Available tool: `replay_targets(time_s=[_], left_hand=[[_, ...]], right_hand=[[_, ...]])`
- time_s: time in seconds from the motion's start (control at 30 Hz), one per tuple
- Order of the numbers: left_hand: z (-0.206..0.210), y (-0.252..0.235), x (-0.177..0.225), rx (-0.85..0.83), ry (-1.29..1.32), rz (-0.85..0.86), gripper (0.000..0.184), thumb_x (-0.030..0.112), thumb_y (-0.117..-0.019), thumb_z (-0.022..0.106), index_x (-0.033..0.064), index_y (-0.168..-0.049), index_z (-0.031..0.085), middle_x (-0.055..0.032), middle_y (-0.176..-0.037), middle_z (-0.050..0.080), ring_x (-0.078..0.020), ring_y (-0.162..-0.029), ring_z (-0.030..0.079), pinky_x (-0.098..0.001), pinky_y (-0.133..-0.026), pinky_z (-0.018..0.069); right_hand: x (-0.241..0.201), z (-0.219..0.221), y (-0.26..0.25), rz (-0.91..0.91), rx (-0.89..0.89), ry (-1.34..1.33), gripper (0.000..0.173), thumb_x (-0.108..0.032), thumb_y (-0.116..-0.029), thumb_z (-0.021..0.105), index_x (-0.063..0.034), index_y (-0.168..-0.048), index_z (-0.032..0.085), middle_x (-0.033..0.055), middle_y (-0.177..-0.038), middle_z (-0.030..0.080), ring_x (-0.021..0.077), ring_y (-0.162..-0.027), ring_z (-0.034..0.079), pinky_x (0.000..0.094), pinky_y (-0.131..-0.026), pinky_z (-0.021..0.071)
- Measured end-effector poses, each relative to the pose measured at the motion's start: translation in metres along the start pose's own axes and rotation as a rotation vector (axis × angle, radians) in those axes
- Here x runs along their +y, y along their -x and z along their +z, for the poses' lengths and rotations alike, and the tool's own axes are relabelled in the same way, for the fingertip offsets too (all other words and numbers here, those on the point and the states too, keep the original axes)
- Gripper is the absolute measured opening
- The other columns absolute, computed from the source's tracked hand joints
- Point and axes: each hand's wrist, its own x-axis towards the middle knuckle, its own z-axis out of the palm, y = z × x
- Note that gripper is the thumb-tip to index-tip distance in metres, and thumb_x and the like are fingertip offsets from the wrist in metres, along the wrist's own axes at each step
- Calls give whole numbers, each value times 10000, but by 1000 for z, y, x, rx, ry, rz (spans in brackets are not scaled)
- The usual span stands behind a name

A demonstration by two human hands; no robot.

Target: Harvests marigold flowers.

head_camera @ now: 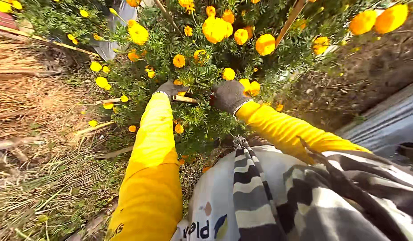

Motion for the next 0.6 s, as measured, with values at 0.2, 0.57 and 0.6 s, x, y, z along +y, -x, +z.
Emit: replay_targets(time_s=[0.2, 0.57, 0.6], left_hand=[[-8, 4, -3, -26, -311, 132, 373, 151, -1031, 586, 110, -1402, 606, -227, -1466, 538, -438, -1382, 479, -667, -1110, 380], [-1, -6, -13, -7, 142, 30, 442, 411, -1074, 477, 114, -1375, 605, -162, -1370, 618, -311, -1291, 579, -573, -1059, 473], [0, -6, -15, 4, 294, -18, 504, 478, -1046, 501, 124, -1396, 585, -149, -1370, 614, -294, -1272, 590, -555, -1036, 500]], right_hand=[[-8, -7, -14, -41, -32, 20, 311, -306, -903, 704, -108, -1143, 688, 218, -995, 703, 475, -943, 683, 661, -666, 533], [-14, -2, -10, -67, -2, 52, 211, -260, -925, 677, -102, -1062, 700, 210, -949, 702, 466, -895, 691, 657, -632, 541], [-8, -5, -1, -47, -11, 30, 233, -296, -942, 667, -106, -1071, 702, 208, -960, 705, 467, -908, 691, 672, -649, 540]])
